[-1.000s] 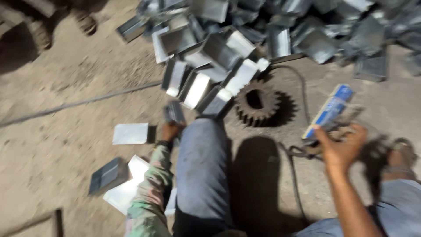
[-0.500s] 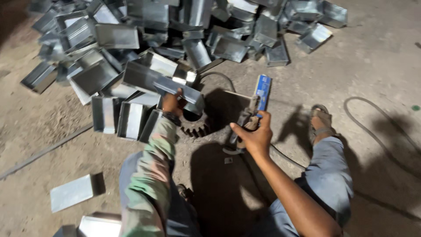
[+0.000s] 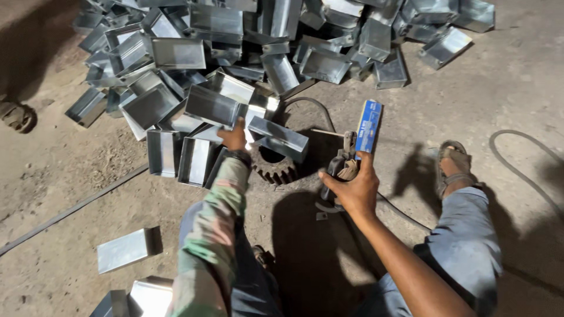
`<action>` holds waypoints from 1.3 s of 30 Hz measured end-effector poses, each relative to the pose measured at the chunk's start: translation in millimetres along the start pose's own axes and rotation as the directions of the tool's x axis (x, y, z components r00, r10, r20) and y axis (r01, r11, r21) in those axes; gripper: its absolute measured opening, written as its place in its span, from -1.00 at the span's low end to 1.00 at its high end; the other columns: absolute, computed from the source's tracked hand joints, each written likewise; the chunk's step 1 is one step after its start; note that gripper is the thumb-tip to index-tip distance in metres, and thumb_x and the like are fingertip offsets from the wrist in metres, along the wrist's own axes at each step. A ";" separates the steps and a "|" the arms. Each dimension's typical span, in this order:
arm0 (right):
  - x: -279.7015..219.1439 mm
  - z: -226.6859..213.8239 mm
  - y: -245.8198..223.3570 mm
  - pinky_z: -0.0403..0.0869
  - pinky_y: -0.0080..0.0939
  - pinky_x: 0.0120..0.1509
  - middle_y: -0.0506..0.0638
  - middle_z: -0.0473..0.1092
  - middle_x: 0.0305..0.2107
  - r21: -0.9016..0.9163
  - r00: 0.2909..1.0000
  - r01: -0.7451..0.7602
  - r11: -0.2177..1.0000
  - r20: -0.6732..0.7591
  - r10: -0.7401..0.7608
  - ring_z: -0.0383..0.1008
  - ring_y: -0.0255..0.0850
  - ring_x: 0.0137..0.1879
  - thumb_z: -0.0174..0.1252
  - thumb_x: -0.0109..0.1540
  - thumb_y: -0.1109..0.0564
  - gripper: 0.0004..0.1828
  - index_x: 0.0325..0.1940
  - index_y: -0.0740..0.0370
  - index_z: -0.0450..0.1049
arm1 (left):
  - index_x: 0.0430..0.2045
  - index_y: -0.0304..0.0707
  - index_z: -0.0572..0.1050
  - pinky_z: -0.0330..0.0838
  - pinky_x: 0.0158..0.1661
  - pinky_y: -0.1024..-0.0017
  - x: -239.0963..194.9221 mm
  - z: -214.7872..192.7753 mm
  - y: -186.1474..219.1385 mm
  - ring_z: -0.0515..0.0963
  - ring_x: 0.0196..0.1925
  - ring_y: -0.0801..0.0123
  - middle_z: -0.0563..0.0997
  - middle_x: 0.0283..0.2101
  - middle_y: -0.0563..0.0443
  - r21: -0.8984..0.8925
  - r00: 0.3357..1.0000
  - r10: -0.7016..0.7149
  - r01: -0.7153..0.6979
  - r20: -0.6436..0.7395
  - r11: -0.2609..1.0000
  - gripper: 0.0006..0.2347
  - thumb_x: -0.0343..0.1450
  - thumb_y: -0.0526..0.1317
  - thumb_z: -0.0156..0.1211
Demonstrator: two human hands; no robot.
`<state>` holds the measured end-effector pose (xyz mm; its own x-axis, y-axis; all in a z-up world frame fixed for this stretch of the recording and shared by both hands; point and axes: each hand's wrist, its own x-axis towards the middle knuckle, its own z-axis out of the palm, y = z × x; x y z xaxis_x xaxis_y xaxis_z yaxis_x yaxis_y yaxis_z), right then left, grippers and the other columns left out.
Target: The person welds the edges of small metal boxes by hand while sitting on the floor, using a welding rod and clamp to fuse joints on several items from a large pile.
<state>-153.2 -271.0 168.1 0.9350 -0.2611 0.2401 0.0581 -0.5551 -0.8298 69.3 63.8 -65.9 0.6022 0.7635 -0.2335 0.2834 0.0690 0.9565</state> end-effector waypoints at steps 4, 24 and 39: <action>-3.9 -1.3 -9.6 0.52 0.04 0.00 0.26 0.49 -0.17 -0.136 0.998 0.052 0.989 0.044 -0.046 0.57 0.14 -0.09 0.61 -0.12 -0.14 -0.05 0.15 0.35 0.30 | 0.11 -0.25 0.21 0.39 -0.22 0.31 21.5 -73.8 41.0 0.49 -0.16 0.30 0.50 -0.06 -0.11 -0.398 0.995 0.088 -0.065 0.039 0.915 -0.49 0.36 -0.20 0.37; -20.3 10.8 -5.2 0.55 0.05 -0.08 0.21 0.48 -0.26 -0.183 0.988 0.097 0.978 0.139 -0.072 0.56 0.07 -0.18 0.59 -0.11 -0.12 -0.10 0.10 0.35 0.31 | 0.01 -0.16 0.31 0.31 -0.36 0.45 -12.8 -100.3 97.4 0.45 -0.31 0.50 0.51 -0.23 0.07 -0.487 0.998 -0.021 -0.012 -0.061 0.873 -0.68 0.38 -0.34 0.12; -20.5 9.4 -9.6 0.49 0.02 -0.02 0.10 0.49 -0.17 -0.113 0.984 0.022 0.993 0.179 -0.002 0.54 0.04 -0.05 0.54 -0.11 -0.09 -0.17 0.10 0.26 0.35 | 0.08 -0.17 0.30 0.33 -0.36 0.33 24.9 -94.4 63.8 0.48 -0.33 0.39 0.50 -0.20 -0.02 -0.544 1.000 -0.015 0.005 -0.015 0.839 -0.62 0.38 -0.35 0.18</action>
